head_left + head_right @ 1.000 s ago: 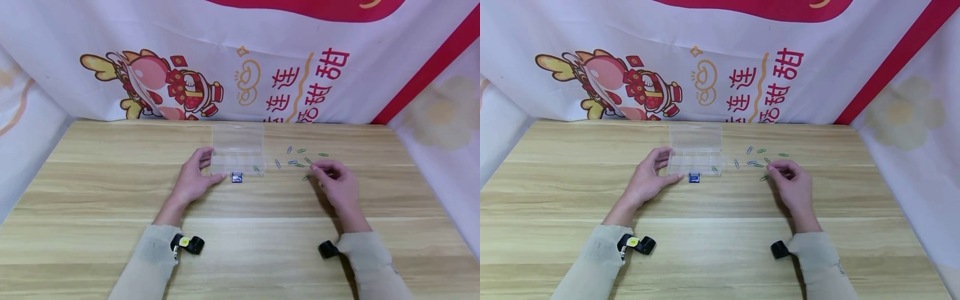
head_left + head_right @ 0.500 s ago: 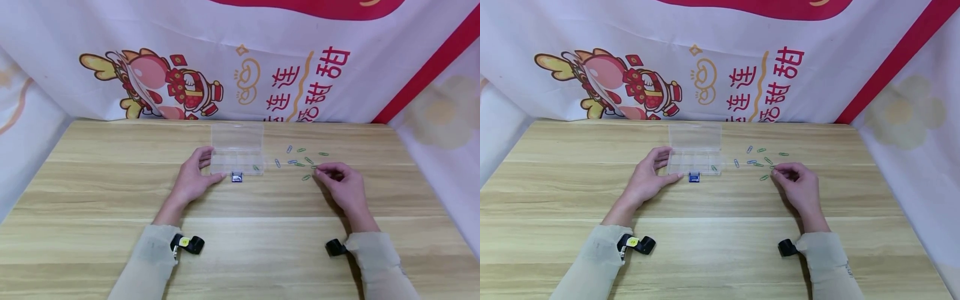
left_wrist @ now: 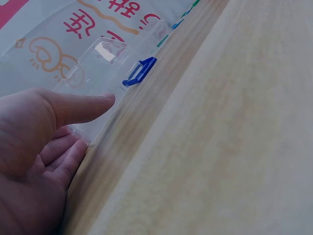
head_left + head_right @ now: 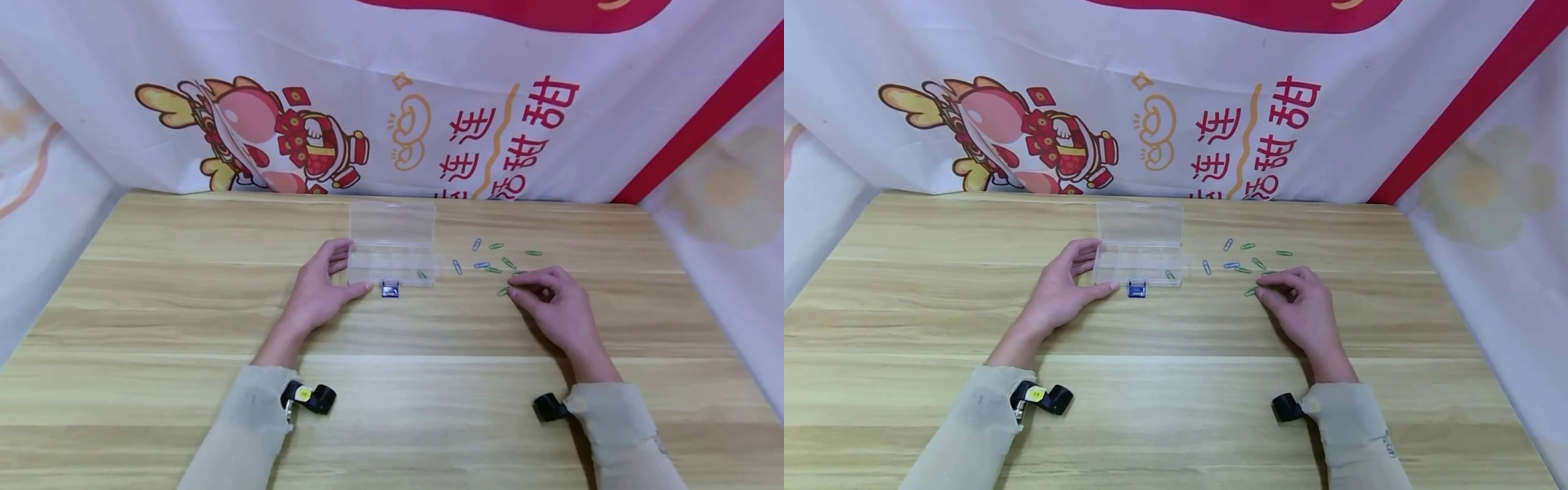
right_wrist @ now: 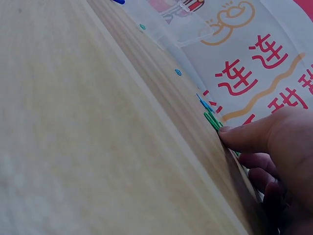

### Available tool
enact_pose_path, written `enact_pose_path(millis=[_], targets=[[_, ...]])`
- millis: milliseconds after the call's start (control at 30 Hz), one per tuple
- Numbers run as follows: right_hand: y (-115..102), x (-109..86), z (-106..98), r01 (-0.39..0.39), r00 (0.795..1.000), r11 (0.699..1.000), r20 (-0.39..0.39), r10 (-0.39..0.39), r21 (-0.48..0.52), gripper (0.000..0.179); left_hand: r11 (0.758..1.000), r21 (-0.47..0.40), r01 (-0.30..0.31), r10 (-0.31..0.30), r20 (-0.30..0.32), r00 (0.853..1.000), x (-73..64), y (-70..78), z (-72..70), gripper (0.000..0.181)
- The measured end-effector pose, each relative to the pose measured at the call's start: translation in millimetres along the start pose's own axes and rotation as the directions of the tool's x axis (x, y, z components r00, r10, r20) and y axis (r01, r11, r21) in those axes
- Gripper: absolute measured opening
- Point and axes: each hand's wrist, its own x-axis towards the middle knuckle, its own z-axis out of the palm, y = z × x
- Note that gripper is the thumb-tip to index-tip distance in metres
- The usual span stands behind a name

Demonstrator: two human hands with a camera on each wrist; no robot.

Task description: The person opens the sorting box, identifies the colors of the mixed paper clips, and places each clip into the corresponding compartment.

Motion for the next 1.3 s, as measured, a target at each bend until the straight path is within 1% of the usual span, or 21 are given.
enact_pose_path(millis=[233, 467, 700, 1033, 1300], targets=[[-0.3, 3.4, 1.0, 0.030, 0.999, 1.000, -0.010, -0.030, -0.004, 0.019, 1.000, 0.002, 0.012, -0.012, -0.005, 1.000, 1.0, 0.5, -1.1, 0.083], [-1.2, 3.7, 0.0, 0.015, 1.000, 1.000, 0.005, -0.015, -0.007, 0.020, 1.000, 0.008, 0.008, -0.008, -0.005, 1.000, 2.2, 0.4, -1.4, 0.083], [-0.4, 1.1, 1.1, 0.023, 1.000, 1.000, -0.002, -0.023, 0.001, 0.017, 1.000, 0.014, 0.019, -0.019, 0.003, 1.000, 1.8, -1.2, -0.1, 0.084], [0.1, 1.5, 0.2, 0.025, 1.000, 1.000, 0.010, -0.025, 0.003, 0.016, 1.000, 0.007, 0.029, -0.029, 0.004, 1.000, 0.5, 0.4, -0.5, 0.083], [0.9, 1.2, 0.6, 0.058, 0.998, 0.998, 0.018, -0.058, 0.007, 0.012, 1.000, 0.007, 0.021, -0.021, -0.001, 1.000, 0.6, 1.0, 0.2, 0.083]])
